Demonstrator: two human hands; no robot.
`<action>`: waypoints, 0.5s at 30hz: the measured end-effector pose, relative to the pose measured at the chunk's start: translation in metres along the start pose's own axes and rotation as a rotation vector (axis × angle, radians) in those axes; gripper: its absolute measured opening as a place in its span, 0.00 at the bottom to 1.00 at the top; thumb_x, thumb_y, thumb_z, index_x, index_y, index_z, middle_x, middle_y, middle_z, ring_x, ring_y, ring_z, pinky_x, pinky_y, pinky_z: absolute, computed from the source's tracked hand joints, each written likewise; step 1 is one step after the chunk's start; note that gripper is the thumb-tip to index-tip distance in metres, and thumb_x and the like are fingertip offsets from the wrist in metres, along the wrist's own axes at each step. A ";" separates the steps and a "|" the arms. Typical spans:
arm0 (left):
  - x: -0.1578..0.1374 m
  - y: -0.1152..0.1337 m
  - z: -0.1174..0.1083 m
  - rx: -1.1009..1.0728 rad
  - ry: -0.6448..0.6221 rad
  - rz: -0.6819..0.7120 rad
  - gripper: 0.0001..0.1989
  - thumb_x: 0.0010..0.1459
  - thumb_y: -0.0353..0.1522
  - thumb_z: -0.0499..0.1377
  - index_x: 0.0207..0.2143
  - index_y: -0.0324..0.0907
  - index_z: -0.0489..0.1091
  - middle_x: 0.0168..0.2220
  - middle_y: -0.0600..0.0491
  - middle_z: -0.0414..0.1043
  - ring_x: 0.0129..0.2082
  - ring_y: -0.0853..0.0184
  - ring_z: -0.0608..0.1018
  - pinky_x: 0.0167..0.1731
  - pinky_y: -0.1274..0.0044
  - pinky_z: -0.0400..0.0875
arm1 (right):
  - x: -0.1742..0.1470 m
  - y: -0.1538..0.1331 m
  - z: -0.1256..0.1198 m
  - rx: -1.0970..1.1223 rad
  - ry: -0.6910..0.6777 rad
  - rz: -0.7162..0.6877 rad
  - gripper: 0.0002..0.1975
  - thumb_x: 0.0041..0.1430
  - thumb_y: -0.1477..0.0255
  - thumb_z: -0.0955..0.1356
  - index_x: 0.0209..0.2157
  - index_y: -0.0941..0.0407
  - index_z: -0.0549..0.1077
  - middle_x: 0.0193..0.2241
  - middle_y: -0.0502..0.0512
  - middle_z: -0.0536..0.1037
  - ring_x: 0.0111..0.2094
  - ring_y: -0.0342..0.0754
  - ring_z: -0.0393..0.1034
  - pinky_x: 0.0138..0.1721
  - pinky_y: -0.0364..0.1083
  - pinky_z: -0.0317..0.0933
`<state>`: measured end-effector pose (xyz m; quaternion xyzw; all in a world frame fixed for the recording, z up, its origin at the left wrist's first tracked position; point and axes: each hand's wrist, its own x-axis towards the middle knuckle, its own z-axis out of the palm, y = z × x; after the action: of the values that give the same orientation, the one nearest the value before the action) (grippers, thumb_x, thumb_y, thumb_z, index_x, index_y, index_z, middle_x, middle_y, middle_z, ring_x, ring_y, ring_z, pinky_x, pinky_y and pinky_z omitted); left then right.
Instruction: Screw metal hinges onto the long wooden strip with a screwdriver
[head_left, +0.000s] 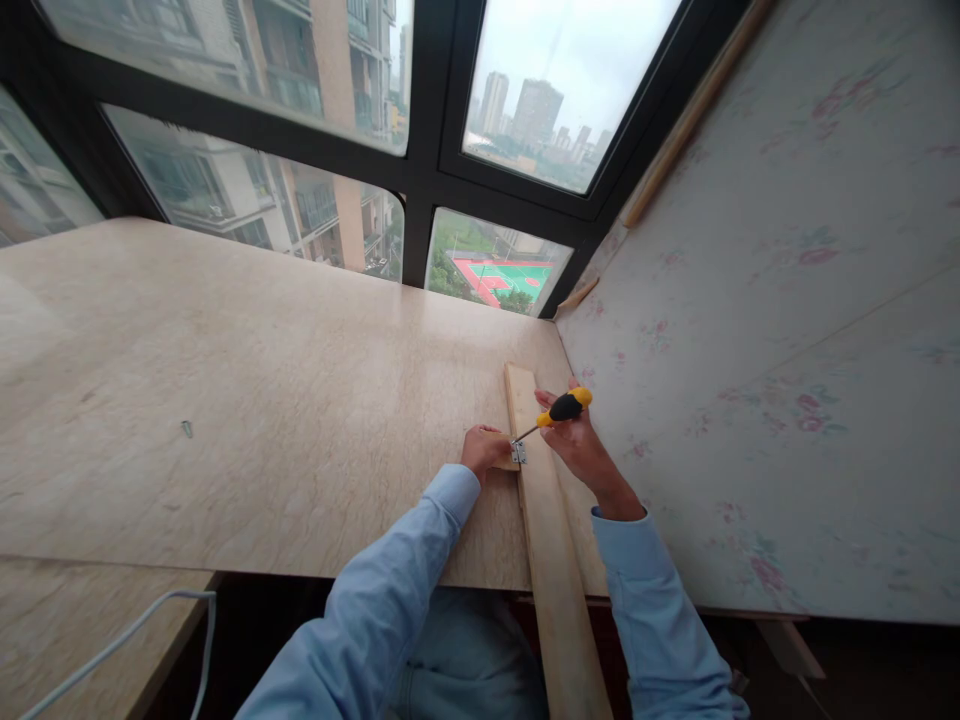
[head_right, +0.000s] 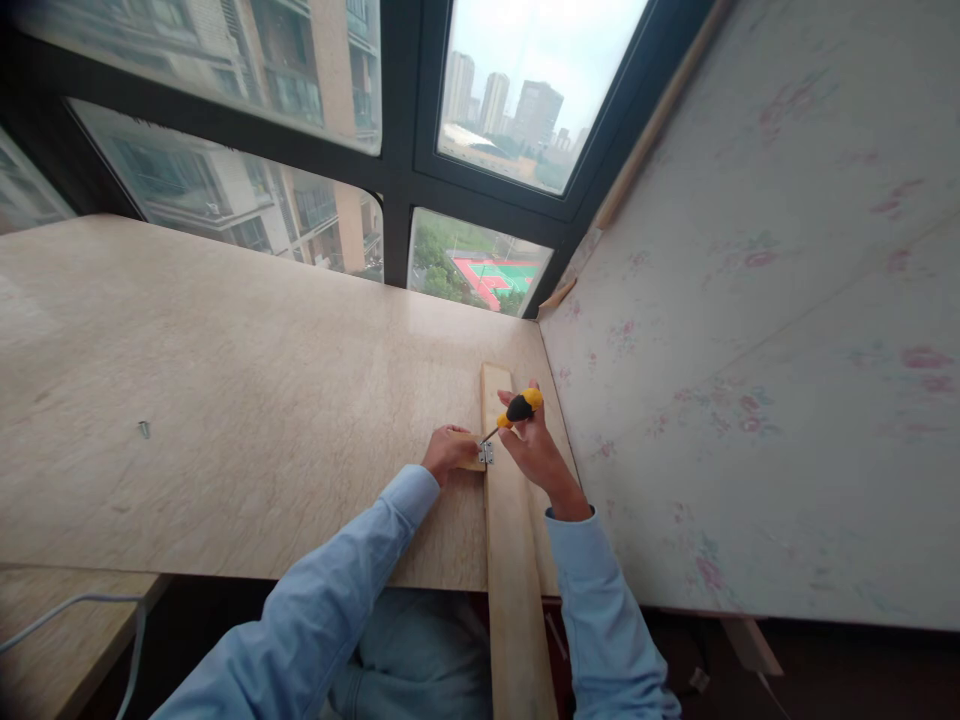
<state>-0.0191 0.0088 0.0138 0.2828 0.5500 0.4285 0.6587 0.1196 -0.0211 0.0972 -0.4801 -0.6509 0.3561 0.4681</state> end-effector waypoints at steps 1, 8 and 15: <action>0.000 0.000 0.000 -0.006 -0.002 0.003 0.19 0.32 0.20 0.65 0.27 0.43 0.63 0.23 0.58 0.69 0.25 0.68 0.75 0.23 0.81 0.67 | 0.000 -0.002 -0.001 -0.015 -0.002 0.009 0.43 0.57 0.59 0.68 0.66 0.49 0.41 0.55 0.61 0.71 0.59 0.53 0.64 0.60 0.59 0.57; 0.000 -0.001 0.000 -0.020 0.019 0.014 0.19 0.31 0.21 0.66 0.27 0.42 0.64 0.22 0.59 0.68 0.24 0.68 0.75 0.22 0.80 0.65 | 0.004 -0.009 -0.001 -0.415 0.351 0.119 0.50 0.39 0.51 0.76 0.61 0.56 0.57 0.45 0.65 0.77 0.45 0.63 0.73 0.48 0.64 0.66; -0.002 -0.001 0.002 -0.049 0.017 0.024 0.19 0.31 0.20 0.65 0.28 0.40 0.65 0.21 0.58 0.69 0.23 0.69 0.74 0.22 0.80 0.66 | -0.003 -0.006 0.001 0.045 0.096 -0.048 0.27 0.59 0.60 0.68 0.58 0.48 0.59 0.58 0.58 0.69 0.59 0.52 0.64 0.58 0.56 0.60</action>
<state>-0.0173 0.0069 0.0143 0.2694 0.5415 0.4520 0.6557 0.1170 -0.0256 0.1012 -0.4705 -0.6307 0.3358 0.5178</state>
